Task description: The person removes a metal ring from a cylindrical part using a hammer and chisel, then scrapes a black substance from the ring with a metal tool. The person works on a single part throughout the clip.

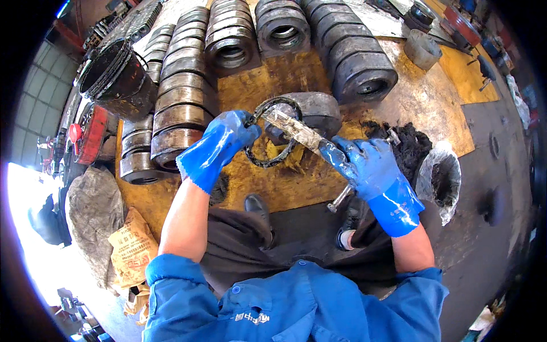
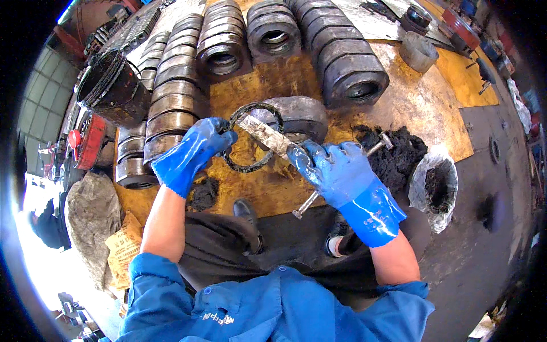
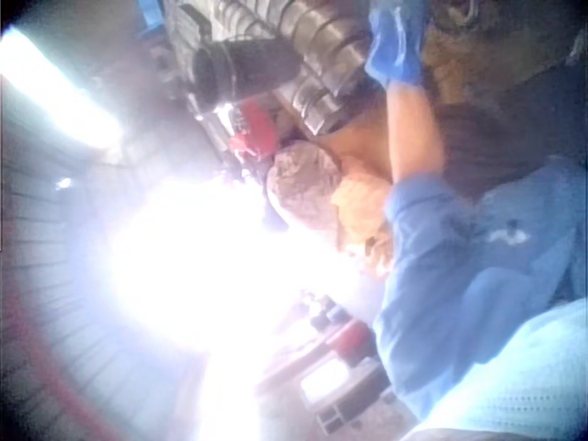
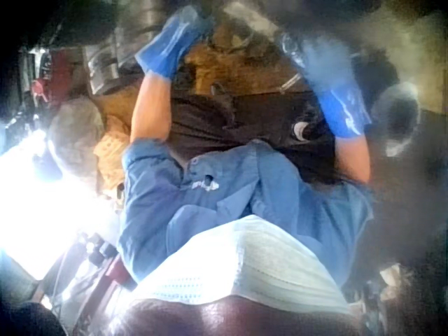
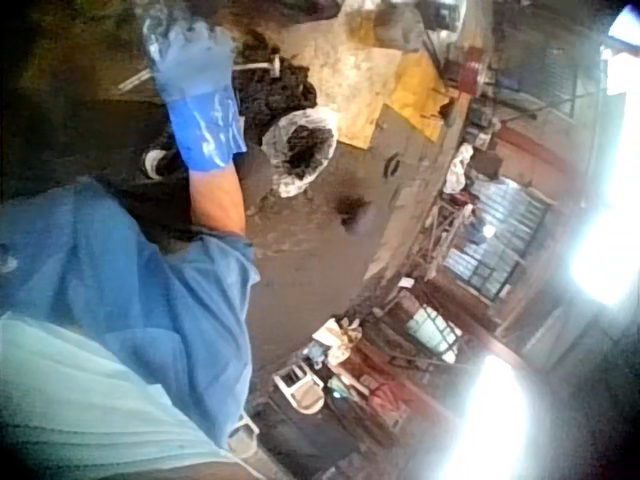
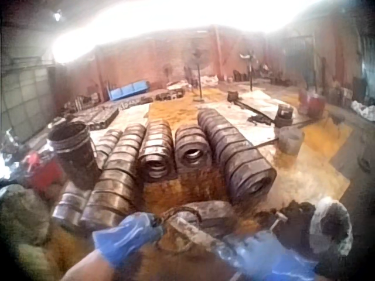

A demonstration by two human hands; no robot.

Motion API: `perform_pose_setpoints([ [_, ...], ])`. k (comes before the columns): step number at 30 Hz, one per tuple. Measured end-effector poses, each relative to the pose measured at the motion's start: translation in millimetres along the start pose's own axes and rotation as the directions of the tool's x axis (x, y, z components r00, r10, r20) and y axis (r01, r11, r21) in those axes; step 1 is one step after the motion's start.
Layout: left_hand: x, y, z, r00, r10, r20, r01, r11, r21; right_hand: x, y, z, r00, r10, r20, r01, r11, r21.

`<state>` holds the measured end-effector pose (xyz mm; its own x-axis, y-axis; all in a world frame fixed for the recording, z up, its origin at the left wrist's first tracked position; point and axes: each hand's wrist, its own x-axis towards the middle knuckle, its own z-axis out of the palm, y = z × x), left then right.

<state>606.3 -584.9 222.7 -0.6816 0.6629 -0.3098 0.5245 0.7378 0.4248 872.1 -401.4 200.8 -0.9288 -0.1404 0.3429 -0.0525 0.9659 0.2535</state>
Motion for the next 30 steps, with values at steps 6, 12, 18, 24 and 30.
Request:
perform_pose_setpoints([
  [6, 5.9, -3.1, 8.0, 0.995, 0.091, -0.030, -0.091, 0.996, 0.013, -0.3, 3.3, 10.4, 0.997, -0.036, -0.072, 0.036, 0.999, -0.011],
  [12, 1.9, 3.4, 7.3, 0.998, 0.063, -0.022, -0.063, 0.998, 0.002, -0.7, 3.6, 12.3, 0.998, -0.037, -0.058, 0.036, 0.999, -0.013],
  [18, 8.2, 2.7, 11.1, 0.999, 0.049, -0.018, -0.049, 0.999, 0.007, -1.5, 6.2, 12.1, 0.998, -0.041, -0.055, 0.042, 0.999, 0.006],
  [24, 8.9, -2.6, 11.7, 0.999, 0.047, 0.002, -0.047, 0.999, -0.011, 2.7, 5.7, 12.1, 0.996, -0.046, -0.075, 0.044, 0.999, -0.024],
  [30, 9.5, 1.3, 12.5, 0.996, 0.085, 0.011, -0.085, 0.996, 0.041, 2.1, 15.6, 17.3, 1.000, -0.002, -0.015, 0.002, 1.000, 0.000],
])
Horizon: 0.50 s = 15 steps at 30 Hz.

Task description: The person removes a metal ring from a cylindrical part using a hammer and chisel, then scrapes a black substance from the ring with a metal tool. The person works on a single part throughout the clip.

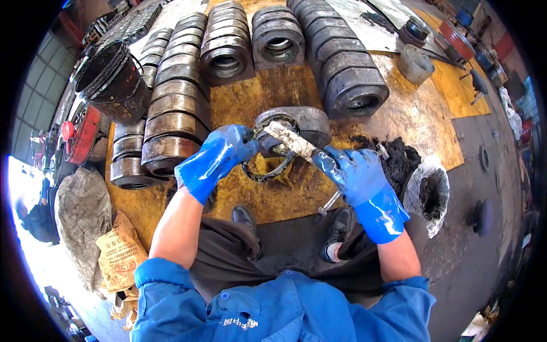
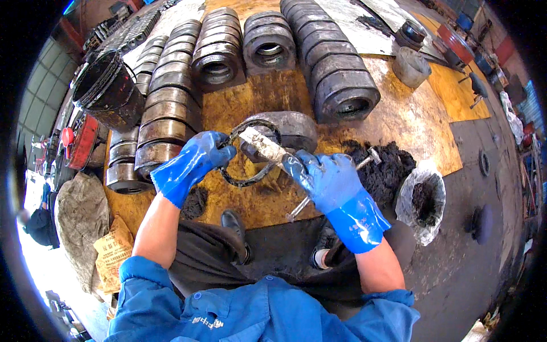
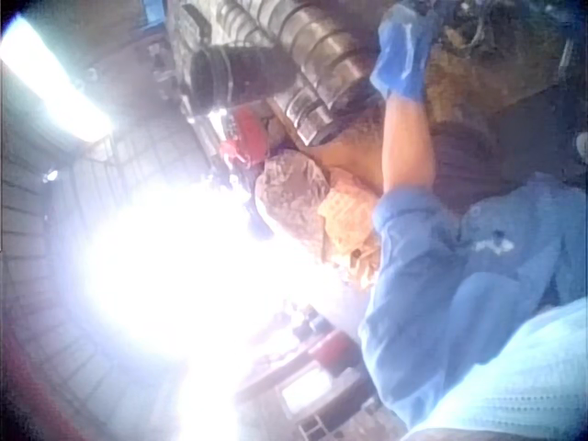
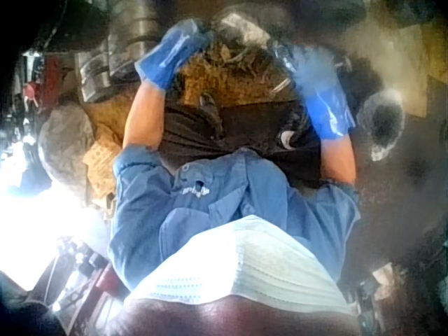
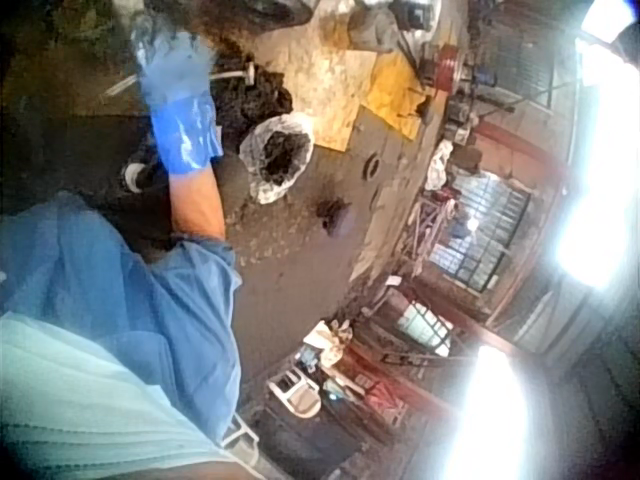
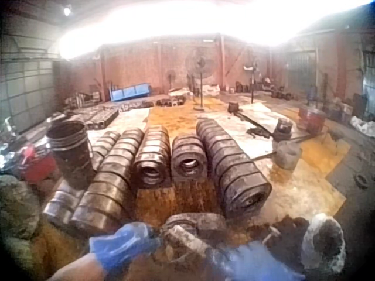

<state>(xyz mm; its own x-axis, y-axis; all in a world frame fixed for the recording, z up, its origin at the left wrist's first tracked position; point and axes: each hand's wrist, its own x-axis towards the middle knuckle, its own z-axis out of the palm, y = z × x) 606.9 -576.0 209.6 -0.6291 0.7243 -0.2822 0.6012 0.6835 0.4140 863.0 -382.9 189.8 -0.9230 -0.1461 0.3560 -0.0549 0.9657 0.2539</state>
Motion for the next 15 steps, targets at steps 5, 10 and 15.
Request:
perform_pose_setpoints([
  [5, -6.6, -0.3, -8.8, 0.994, 0.077, -0.073, -0.078, 0.997, -0.014, -2.9, 11.6, 15.5, 0.991, 0.132, 0.019, -0.133, 0.990, 0.037],
  [10, 4.2, -9.6, 0.1, 0.977, 0.144, -0.160, -0.154, 0.987, -0.050, -25.4, 31.5, 45.6, 0.966, 0.259, 0.019, -0.257, 0.943, 0.214],
  [15, 1.8, -17.0, -4.5, 0.973, 0.098, -0.208, -0.127, 0.983, -0.130, -14.4, 33.6, 37.7, 0.915, 0.391, 0.103, -0.373, 0.716, 0.590],
])
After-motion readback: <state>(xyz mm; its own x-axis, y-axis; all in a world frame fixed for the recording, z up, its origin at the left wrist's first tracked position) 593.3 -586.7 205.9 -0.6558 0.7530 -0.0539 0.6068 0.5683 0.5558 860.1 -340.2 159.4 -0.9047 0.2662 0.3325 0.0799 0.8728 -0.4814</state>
